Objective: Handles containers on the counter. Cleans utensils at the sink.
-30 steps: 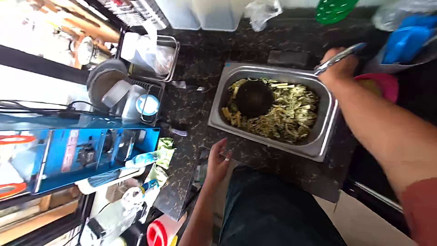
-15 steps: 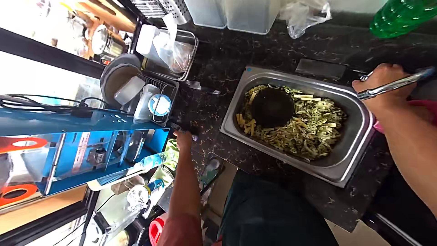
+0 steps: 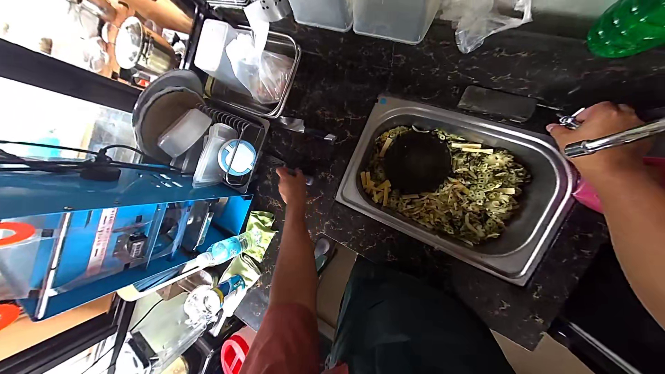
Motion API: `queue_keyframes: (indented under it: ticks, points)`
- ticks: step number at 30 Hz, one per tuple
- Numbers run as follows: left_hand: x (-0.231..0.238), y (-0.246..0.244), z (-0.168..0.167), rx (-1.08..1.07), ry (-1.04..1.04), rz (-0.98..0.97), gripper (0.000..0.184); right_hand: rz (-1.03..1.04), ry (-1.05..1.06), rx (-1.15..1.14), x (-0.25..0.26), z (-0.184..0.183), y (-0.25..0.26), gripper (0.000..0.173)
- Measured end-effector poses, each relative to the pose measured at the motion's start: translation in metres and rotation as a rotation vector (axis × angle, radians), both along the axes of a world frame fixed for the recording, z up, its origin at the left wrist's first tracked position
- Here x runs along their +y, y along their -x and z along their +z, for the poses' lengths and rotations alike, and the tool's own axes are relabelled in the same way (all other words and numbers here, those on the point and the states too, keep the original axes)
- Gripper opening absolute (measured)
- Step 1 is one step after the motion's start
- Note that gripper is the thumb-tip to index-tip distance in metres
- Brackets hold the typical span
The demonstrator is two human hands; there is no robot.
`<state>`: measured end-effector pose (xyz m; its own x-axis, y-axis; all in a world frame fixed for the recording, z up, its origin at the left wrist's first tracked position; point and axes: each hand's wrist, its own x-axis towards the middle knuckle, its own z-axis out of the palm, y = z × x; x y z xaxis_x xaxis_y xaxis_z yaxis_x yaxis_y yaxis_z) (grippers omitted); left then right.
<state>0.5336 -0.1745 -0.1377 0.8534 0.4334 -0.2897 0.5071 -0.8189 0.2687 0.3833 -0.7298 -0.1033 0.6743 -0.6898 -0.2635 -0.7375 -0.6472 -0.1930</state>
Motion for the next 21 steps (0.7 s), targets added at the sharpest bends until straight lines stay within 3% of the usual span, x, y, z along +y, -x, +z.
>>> queue_keyframes:
  ticks: [3,6,9,11,14,21]
  points:
    - [-0.007,-0.021,0.012,-0.057,-0.072,-0.025,0.063,0.016,-0.019,-0.027,0.001,0.002,0.008,0.05]
    - [-0.029,-0.031,0.018,-0.091,0.067,-0.349,0.05,0.005,-0.024,-0.065,0.0,-0.001,0.009,0.054]
    - [-0.052,-0.053,0.0,-0.094,0.102,-0.697,0.06,-0.033,-0.03,-0.067,0.001,0.001,0.0,0.057]
    - [-0.058,-0.072,-0.015,-0.048,0.081,-0.789,0.063,-0.065,-0.036,-0.053,0.004,0.004,-0.006,0.057]
    - [-0.052,-0.096,-0.024,0.029,0.055,-0.901,0.052,-0.104,-0.037,-0.008,0.006,0.006,-0.011,0.052]
    - [-0.047,-0.12,0.006,0.189,-0.399,-1.374,0.055,-0.056,-0.035,-0.028,0.0,0.0,-0.006,0.047]
